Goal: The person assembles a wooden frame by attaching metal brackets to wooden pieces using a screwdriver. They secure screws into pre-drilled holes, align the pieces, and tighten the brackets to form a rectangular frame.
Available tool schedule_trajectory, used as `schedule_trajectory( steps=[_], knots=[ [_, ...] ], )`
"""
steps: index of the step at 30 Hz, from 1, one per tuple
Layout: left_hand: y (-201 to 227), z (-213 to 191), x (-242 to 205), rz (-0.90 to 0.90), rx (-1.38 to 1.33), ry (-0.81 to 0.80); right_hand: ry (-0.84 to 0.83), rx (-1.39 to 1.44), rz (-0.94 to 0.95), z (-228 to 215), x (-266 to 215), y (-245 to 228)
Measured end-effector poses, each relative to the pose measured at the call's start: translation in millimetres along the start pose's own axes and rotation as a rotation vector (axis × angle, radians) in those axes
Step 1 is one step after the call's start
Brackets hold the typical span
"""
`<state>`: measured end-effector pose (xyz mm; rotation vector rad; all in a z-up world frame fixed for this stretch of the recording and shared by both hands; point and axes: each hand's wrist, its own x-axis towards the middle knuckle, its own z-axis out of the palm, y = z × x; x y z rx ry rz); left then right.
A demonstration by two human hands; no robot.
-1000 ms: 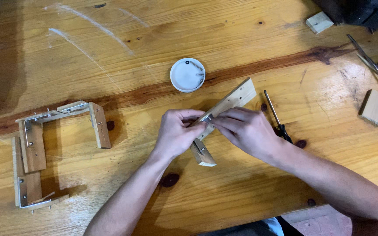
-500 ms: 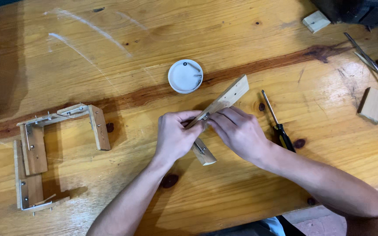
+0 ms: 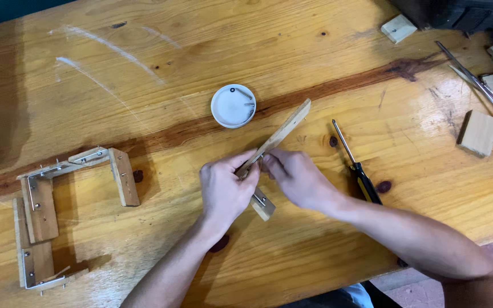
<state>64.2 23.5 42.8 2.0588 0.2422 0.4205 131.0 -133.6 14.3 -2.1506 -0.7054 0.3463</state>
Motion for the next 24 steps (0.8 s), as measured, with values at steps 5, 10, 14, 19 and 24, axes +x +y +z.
schedule_trajectory(
  steps=[5, 10, 14, 19, 24],
  knots=[
    [2, -1, -2, 0.055, 0.034, 0.004, -0.083, 0.821, 0.472, 1, 5, 2],
    [0, 0, -1, 0.035, 0.045, -0.022, -0.06, 0.841, 0.477, -18, -6, 10],
    [-6, 3, -1, 0.02, 0.066, -0.055, 0.014, 0.033, 0.019, -49, -43, 6],
    [-11, 10, -1, 0.034, 0.139, -0.061, 0.467, -0.517, -0.244, -77, -85, 24],
    [-10, 14, 0, 0.181, 0.172, -0.034, 0.537, -0.772, 0.061, -81, -107, 65]
  ],
)
